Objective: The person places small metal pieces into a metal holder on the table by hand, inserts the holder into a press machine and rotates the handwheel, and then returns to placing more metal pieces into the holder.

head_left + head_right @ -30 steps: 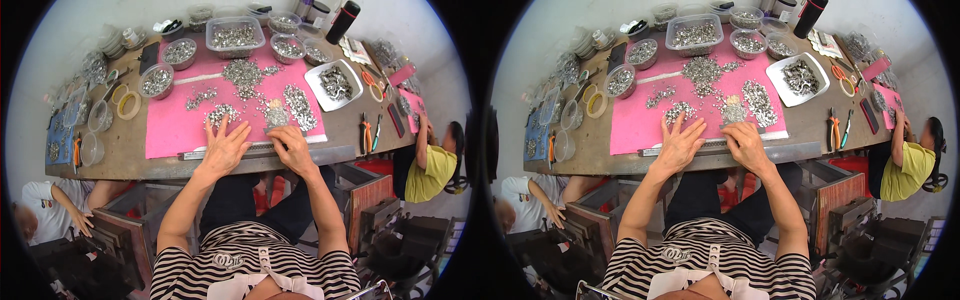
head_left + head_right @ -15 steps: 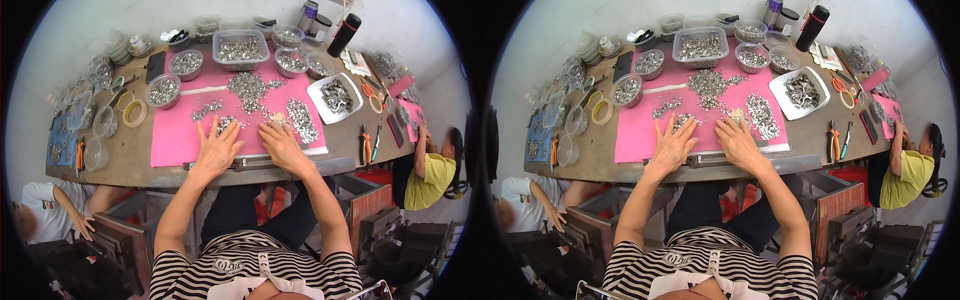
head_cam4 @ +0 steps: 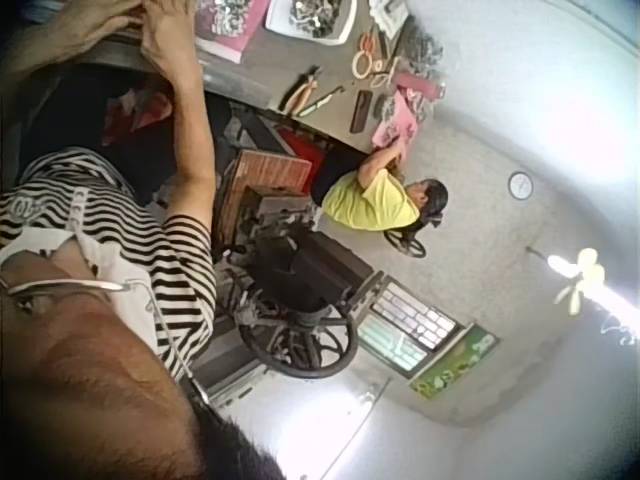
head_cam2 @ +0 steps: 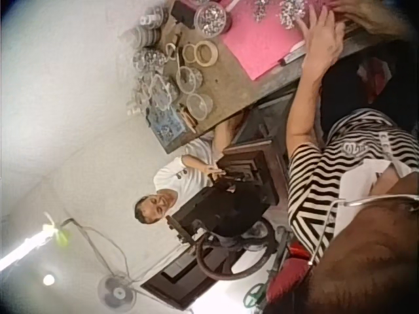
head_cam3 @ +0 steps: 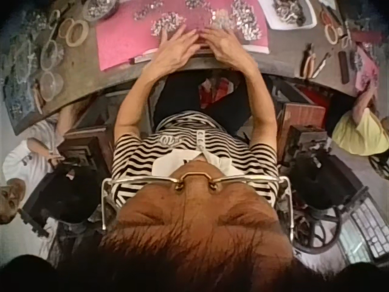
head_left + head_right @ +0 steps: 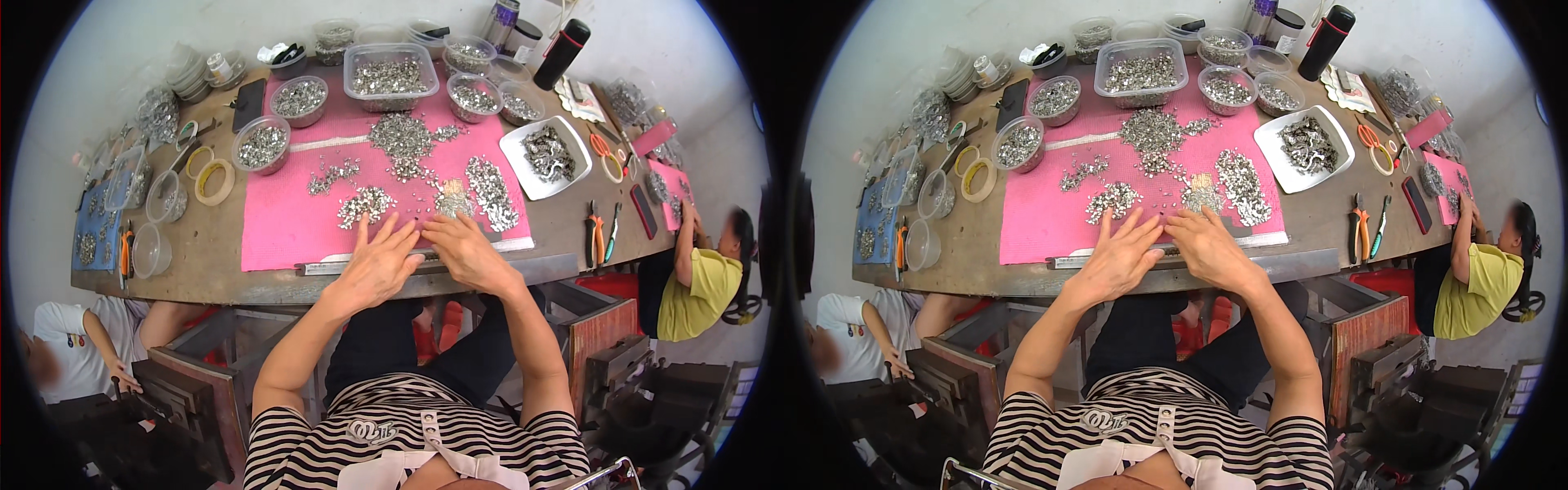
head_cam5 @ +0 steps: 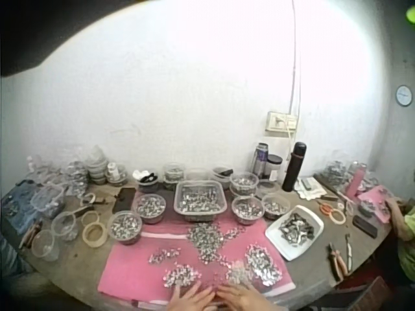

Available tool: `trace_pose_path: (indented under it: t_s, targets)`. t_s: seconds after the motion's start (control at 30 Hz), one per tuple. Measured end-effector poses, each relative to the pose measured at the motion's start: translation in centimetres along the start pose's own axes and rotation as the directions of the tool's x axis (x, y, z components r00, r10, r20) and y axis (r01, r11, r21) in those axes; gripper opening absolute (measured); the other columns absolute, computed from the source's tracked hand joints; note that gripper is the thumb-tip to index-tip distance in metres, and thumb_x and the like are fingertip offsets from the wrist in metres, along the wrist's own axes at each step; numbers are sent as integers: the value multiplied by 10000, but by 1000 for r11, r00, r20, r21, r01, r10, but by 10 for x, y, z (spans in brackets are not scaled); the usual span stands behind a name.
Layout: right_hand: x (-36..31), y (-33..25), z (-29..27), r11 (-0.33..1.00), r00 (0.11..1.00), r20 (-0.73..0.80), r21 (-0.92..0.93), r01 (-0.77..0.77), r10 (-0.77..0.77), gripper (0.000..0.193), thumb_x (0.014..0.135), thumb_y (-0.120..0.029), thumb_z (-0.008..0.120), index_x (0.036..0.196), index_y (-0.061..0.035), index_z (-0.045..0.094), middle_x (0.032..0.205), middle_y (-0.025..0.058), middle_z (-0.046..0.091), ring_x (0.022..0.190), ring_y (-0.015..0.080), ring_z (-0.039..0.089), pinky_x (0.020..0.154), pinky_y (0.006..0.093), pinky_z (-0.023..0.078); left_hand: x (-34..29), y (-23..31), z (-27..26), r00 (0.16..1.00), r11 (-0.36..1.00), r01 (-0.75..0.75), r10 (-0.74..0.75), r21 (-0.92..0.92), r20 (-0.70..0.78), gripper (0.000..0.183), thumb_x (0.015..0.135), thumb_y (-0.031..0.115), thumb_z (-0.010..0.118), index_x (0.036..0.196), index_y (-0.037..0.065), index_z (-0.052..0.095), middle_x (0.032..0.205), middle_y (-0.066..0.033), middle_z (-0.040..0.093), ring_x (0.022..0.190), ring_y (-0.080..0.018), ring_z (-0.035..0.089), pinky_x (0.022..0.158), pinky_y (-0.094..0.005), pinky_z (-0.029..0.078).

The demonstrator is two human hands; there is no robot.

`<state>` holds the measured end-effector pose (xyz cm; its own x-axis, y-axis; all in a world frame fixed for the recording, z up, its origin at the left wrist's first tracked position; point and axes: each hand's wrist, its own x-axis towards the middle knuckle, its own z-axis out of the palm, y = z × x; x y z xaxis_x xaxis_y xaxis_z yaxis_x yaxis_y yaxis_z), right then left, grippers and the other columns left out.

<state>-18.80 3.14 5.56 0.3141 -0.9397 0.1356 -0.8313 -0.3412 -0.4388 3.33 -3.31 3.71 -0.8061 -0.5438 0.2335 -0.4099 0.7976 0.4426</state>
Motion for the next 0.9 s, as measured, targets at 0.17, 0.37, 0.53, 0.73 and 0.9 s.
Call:
trace_pose_path:
  t_s: [0.17, 0.37, 0.53, 0.73, 0.9]
  targets:
    - [14, 16, 0, 983, 948, -263, 104, -154, 176, 189, 895, -22, 645, 1067, -26, 723, 1072, 135, 690, 1081, 327, 624, 939, 496, 469, 15, -18, -4, 953, 977, 64, -120, -203, -277, 180, 937, 144, 700, 1101, 88, 747, 1070, -63, 731, 1101, -266, 636, 1126, -562, 307]
    - [27, 9, 23, 995, 915, -392, 30, -94, 98, 97, 875, -58, 703, 969, -61, 722, 914, 99, 630, 928, 299, 597, 831, 433, 438, 27, -26, 8, 924, 995, 101, -94, 0, -370, 113, 860, 169, 776, 950, 116, 733, 875, -10, 679, 873, -206, 599, 956, -442, 345]
    - [38, 8, 35, 995, 910, -409, -31, -93, 72, 88, 871, -82, 722, 958, -70, 714, 913, 96, 626, 927, 296, 595, 823, 427, 429, 32, -21, 19, 917, 995, 96, -86, 5, -389, 120, 852, 192, 784, 916, 114, 719, 855, -15, 644, 867, -219, 590, 960, -452, 339]
    - [23, -2, 21, 992, 933, -337, 67, -110, 126, 87, 874, -96, 730, 945, -47, 718, 842, 95, 611, 843, 291, 596, 786, 414, 417, 25, -23, 13, 930, 993, 108, -89, 36, -355, 108, 860, 190, 777, 890, 108, 712, 828, -23, 617, 871, -228, 583, 975, -466, 339]
    - [1, -21, 18, 975, 947, -284, 203, -94, 151, 52, 891, -73, 717, 918, -30, 705, 857, 89, 634, 838, 278, 610, 783, 400, 417, 21, -26, 12, 924, 994, 102, -83, 31, -374, 100, 861, 178, 776, 868, 103, 709, 821, -21, 623, 858, -221, 583, 985, -473, 341]
